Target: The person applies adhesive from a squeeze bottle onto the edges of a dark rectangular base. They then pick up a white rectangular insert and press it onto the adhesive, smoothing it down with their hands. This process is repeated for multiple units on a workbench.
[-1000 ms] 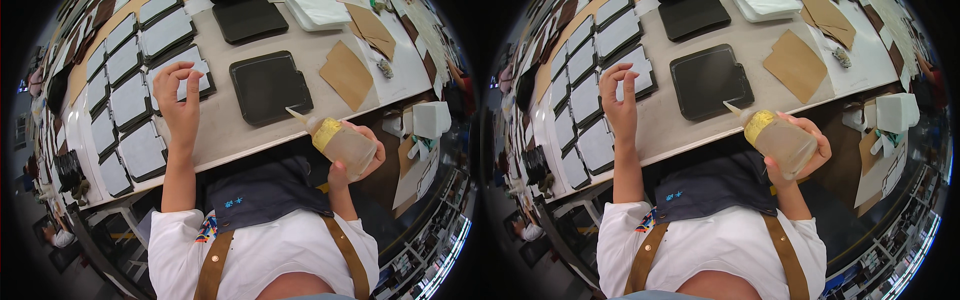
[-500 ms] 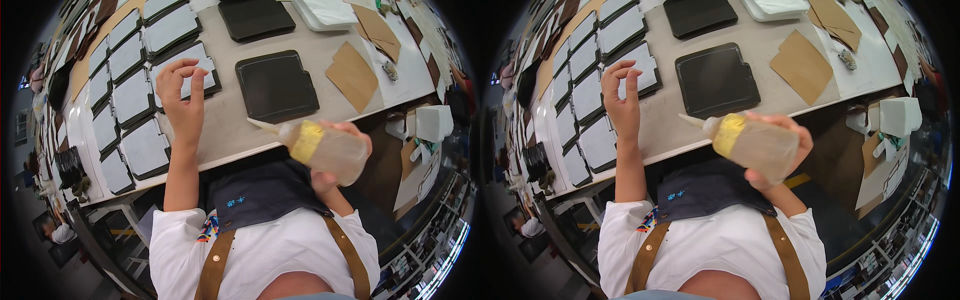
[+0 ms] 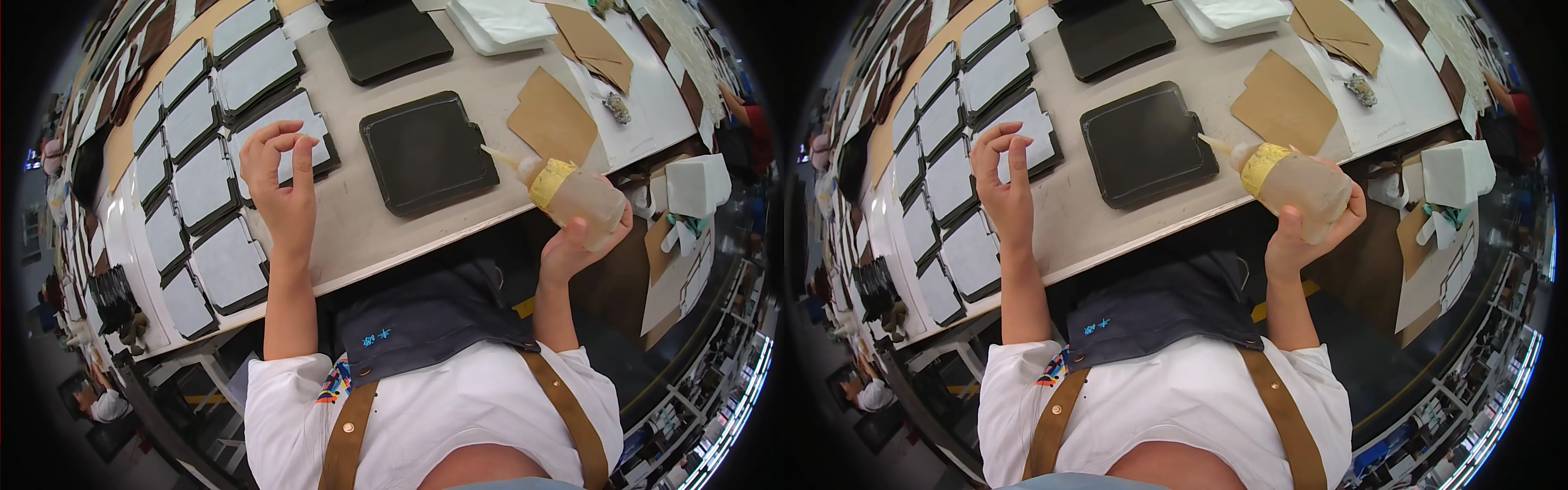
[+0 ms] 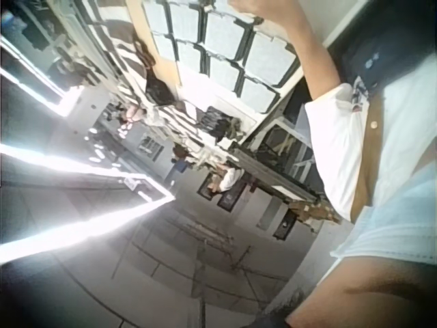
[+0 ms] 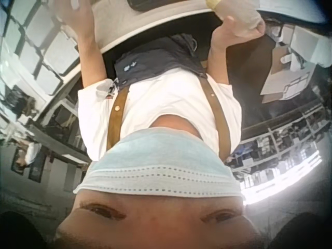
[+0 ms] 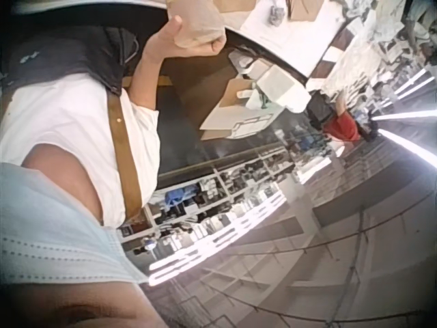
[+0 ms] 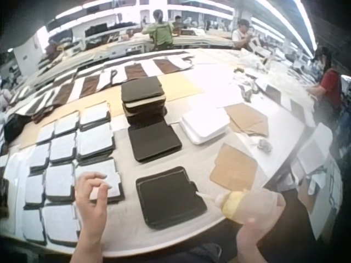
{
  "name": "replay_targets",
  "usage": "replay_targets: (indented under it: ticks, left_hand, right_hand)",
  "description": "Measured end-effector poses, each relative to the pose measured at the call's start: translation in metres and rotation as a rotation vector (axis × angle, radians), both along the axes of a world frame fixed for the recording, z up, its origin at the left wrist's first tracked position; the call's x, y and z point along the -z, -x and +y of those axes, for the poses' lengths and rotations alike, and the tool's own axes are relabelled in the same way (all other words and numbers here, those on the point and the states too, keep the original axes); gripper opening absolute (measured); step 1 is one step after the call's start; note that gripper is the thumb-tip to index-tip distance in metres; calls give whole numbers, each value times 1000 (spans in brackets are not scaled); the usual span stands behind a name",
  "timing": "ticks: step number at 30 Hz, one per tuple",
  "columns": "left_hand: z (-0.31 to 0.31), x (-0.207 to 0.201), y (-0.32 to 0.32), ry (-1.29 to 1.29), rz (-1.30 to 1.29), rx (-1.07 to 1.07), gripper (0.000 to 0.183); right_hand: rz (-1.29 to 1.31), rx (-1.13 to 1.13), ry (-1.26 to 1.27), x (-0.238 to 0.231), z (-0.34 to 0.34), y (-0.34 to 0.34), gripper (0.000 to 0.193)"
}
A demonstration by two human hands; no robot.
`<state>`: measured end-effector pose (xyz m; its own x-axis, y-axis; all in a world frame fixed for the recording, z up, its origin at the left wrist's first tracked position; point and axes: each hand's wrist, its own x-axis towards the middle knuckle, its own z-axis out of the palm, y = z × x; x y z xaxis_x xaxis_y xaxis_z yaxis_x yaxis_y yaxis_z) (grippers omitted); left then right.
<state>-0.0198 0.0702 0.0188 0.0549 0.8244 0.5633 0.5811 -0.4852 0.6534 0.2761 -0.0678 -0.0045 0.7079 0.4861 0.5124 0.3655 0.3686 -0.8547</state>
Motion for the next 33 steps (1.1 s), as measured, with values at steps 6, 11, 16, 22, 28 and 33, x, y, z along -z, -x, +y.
replay_targets:
  ticks: [6, 11, 16, 22, 28, 33]
  left_hand:
    - [1, -1, -1, -5, -4, 0, 11]
    - [1, 1, -2, -3, -16, -2, 12]
    - [0, -1, -2, -8, -10, -4, 13]
    - [-1, -2, -4, 4, 21, -4, 11]
    - [-1, 2, -3, -7, 51, 0, 9]
    - [0, 2, -4, -19, 63, 34, 8]
  right_hand:
    - [38, -82, 2, 1, -4, 6, 86]
    - [673, -155, -183, 6, -8, -13, 65]
    - [584, -52, -308, -7, 26, -75, 60]
    - [51, 320, 409, 50, 40, -142, 65]
    - [-549, 254, 197, -30, 87, -90, 38]
    - [-865, -241, 398, -33, 175, -72, 23]
